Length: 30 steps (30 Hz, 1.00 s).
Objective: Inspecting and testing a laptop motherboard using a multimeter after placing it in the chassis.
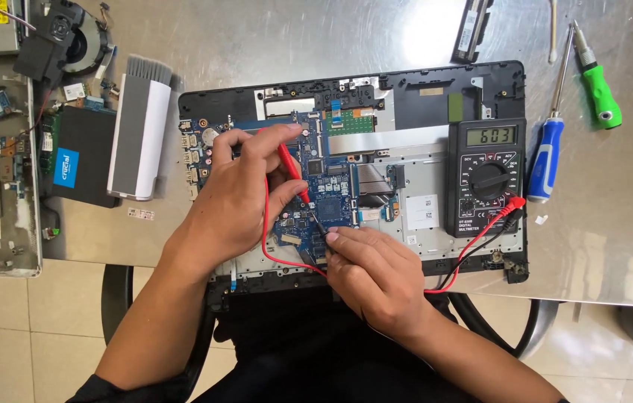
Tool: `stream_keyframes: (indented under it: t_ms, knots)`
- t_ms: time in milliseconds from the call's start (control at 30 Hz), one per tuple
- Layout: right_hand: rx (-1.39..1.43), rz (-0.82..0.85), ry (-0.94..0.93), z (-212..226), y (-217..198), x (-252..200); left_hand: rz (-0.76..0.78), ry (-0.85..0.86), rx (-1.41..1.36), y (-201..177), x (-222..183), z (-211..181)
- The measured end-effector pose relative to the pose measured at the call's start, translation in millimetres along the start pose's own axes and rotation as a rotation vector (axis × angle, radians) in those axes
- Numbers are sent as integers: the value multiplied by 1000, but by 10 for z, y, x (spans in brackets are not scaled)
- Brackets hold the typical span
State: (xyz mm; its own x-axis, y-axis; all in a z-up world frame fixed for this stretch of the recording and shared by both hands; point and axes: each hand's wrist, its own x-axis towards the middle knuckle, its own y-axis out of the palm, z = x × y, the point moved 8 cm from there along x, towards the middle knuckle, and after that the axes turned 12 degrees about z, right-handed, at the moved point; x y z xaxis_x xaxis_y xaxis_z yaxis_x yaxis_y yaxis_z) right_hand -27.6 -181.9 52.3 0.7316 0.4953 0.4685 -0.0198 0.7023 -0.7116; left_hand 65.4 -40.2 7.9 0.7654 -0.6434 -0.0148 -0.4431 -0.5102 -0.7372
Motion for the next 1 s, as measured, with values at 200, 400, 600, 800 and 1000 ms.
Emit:
stream_keyframes:
  t_ms: [200, 400, 600, 800, 1000]
  knots:
    - [8, 25, -1, -24, 23, -37, 0, 19, 8, 6, 5, -10]
    - [12, 16, -7, -24, 22, -37, -17, 20, 18, -6, 3, -17]
    - [22, 28, 8, -31, 21, -36, 0, 15, -2, -5, 10, -18]
    - [17, 18, -4, -25, 23, -42, 2, 6, 7, 1, 16, -9]
    - [3, 15, -6, -12, 15, -28, -19, 28, 16, 9, -3, -3]
